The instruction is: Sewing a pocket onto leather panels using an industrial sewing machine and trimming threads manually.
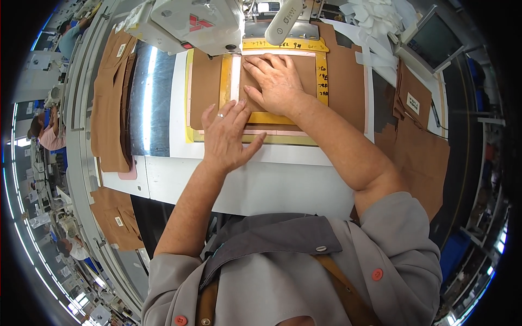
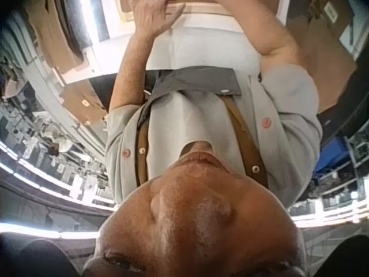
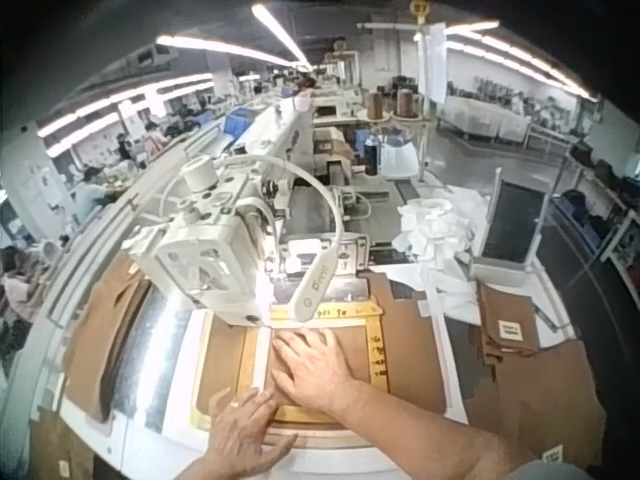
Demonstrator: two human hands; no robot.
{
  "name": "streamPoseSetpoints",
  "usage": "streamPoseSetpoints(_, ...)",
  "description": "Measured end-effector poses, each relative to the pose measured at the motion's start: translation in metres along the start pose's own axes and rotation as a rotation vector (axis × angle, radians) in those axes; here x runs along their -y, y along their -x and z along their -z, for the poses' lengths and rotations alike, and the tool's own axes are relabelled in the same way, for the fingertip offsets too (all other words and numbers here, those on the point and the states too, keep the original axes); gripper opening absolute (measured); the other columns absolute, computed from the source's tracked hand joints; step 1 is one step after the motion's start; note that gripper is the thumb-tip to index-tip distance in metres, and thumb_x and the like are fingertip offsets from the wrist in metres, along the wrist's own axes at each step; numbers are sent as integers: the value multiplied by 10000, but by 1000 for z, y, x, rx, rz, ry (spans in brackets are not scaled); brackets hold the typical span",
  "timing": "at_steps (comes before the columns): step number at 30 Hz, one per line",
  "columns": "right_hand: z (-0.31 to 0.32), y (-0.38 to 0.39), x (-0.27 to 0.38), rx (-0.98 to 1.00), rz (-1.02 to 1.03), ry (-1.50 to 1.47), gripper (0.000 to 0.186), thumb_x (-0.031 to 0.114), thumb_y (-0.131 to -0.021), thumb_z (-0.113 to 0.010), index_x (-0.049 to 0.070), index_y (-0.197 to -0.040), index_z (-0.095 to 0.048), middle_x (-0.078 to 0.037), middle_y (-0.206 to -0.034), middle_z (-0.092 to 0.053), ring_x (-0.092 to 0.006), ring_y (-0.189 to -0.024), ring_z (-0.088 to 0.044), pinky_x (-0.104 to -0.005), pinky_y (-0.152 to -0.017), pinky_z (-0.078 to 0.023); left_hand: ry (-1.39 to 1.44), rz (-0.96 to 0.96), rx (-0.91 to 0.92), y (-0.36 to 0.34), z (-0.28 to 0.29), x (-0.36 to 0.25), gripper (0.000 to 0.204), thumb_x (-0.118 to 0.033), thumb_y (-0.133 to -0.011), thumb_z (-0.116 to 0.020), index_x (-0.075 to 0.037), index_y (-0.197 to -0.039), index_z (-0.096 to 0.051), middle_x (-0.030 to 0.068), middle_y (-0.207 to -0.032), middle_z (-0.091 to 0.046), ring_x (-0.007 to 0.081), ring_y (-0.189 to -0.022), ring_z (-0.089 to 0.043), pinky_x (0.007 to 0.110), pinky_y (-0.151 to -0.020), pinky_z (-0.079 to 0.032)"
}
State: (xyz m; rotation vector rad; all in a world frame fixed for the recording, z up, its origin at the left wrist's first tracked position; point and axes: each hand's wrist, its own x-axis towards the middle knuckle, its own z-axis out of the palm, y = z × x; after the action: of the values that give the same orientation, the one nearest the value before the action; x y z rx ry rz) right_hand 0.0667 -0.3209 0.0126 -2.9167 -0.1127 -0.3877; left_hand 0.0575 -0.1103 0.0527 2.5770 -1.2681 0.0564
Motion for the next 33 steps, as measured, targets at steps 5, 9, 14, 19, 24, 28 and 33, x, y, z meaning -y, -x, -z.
streamPoseSetpoints(5, 0, -3, 2, -26, 2, -7, 615, 482, -985, -548, 134, -1493, -539, -23, -1542, -505, -211, -1438, -402, -489, -1213, -223, 186, -105, -188, -42, 3, 19, 283, -90, -872, -697, -92, -1153, -670, 99, -1209, -692, 303, -1203, -627, 466, -1069, -405)
streamPoseSetpoints(9, 4, -5, 3, -30, 12, -47, 571, 435, -975, -553, 124, -1453, -568, -26, -1534, -518, -217, -1418, -425, -487, -1209, -235, 215, -137, -297, -74, -18, 39, 241, -16, -851, -682, -53, -1087, -659, 108, -1216, -680, 345, -1151, -641, 465, -1006, -484)
streamPoseSetpoints(14, 0, 0, -7, -198, 91, -82, 509, 327, -922, -656, 68, -1360, -636, -71, -1423, -611, -243, -1317, -529, -431, -1150, -368, 330, -120, -239, -92, -34, 42, 233, 1, -843, -667, -32, -1071, -627, 134, -1264, -638, 344, -1181, -622, 458, -989, -514)
streamPoseSetpoints(19, 14, 13, -25, -188, 89, -105, 557, 345, -885, -740, 51, -1349, -648, -94, -1380, -629, -267, -1294, -557, -434, -1128, -413, 93, -123, -158, -93, -36, 45, 390, -104, -918, -656, -56, -1303, -608, 163, -1418, -586, 325, -1311, -567, 477, -1127, -411)
streamPoseSetpoints(24, 33, 30, -44, -106, 67, -28, 563, 403, -903, -731, 59, -1344, -657, -81, -1363, -633, -250, -1257, -567, -429, -1116, -405, -31, -83, -66, -91, -30, 35, 478, -317, -986, -627, -98, -1409, -587, 155, -1465, -574, 282, -1318, -569, 528, -1144, -334)
streamPoseSetpoints(28, 51, 48, -55, -57, -27, 65, 530, 411, -923, -720, 84, -1337, -672, -68, -1364, -631, -245, -1266, -556, -462, -1122, -368, -123, -78, -53, -94, -28, 31, 585, -472, -971, -624, -117, -1434, -584, 149, -1487, -558, 261, -1303, -579, 537, -1119, -333)
streamPoseSetpoints(33, 57, 62, -60, -76, -80, 188, 508, 413, -935, -713, 100, -1334, -685, -56, -1361, -625, -249, -1296, -526, -468, -1110, -359, -199, -95, -29, -99, -18, 14, 682, -595, -921, -646, -168, -1451, -606, 176, -1453, -568, 255, -1276, -595, 516, -1092, -348)
